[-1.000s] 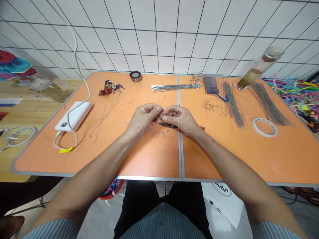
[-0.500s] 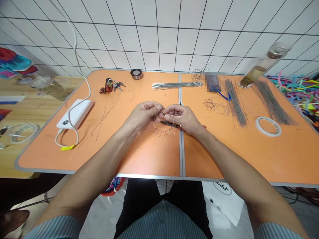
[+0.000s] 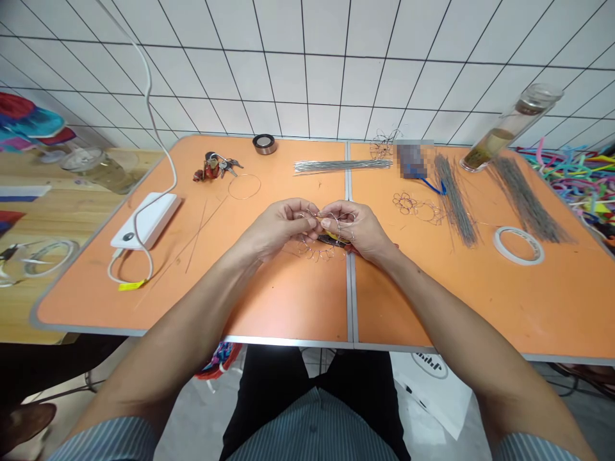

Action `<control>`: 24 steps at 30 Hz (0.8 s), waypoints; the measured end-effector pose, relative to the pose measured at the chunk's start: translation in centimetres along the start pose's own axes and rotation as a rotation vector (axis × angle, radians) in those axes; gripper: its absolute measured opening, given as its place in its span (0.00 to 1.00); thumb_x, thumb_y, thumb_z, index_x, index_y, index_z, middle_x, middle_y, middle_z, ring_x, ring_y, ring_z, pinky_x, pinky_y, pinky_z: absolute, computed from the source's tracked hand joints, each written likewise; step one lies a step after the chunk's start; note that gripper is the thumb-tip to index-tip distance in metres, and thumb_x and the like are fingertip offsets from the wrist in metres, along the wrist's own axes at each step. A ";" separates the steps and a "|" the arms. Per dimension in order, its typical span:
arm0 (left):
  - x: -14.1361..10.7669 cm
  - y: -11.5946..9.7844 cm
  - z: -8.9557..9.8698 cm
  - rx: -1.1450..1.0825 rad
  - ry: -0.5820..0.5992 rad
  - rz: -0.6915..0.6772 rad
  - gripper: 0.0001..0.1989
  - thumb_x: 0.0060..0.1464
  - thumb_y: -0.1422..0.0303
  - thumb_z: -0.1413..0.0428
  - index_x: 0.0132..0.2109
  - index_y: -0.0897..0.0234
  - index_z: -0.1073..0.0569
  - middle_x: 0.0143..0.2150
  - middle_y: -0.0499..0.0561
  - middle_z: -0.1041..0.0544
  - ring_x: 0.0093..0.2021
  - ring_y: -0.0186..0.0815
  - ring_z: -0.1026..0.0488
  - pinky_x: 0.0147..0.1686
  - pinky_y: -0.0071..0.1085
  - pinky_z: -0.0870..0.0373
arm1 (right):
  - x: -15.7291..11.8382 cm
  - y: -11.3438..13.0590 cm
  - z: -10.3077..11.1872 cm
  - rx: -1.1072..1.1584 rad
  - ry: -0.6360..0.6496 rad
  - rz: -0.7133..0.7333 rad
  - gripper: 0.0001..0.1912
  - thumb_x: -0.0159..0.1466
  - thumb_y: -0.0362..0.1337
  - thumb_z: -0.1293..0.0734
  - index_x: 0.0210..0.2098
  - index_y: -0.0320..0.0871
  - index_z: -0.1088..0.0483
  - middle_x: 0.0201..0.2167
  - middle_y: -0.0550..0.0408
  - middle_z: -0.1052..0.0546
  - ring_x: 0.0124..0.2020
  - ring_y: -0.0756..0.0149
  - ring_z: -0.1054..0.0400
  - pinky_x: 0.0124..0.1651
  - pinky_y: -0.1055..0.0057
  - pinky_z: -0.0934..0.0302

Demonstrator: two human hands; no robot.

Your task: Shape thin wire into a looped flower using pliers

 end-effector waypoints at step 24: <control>0.2 0.4 -0.1 -0.094 -0.041 0.000 0.08 0.64 0.65 0.35 0.39 0.65 0.22 0.29 0.49 0.19 0.24 0.28 0.23 0.27 0.23 0.27 | -0.2 0.4 -0.3 -0.119 -0.015 -0.014 0.20 0.60 0.50 0.16 0.41 0.43 0.18 0.27 0.58 0.22 0.22 0.75 0.39 0.20 0.76 0.46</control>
Point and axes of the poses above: each hand's wrist, its own x-axis towards the middle knuckle, its own z-axis out of the back of the hand, y = z × x, the point moved 3 cm from there along x, towards the middle knuckle
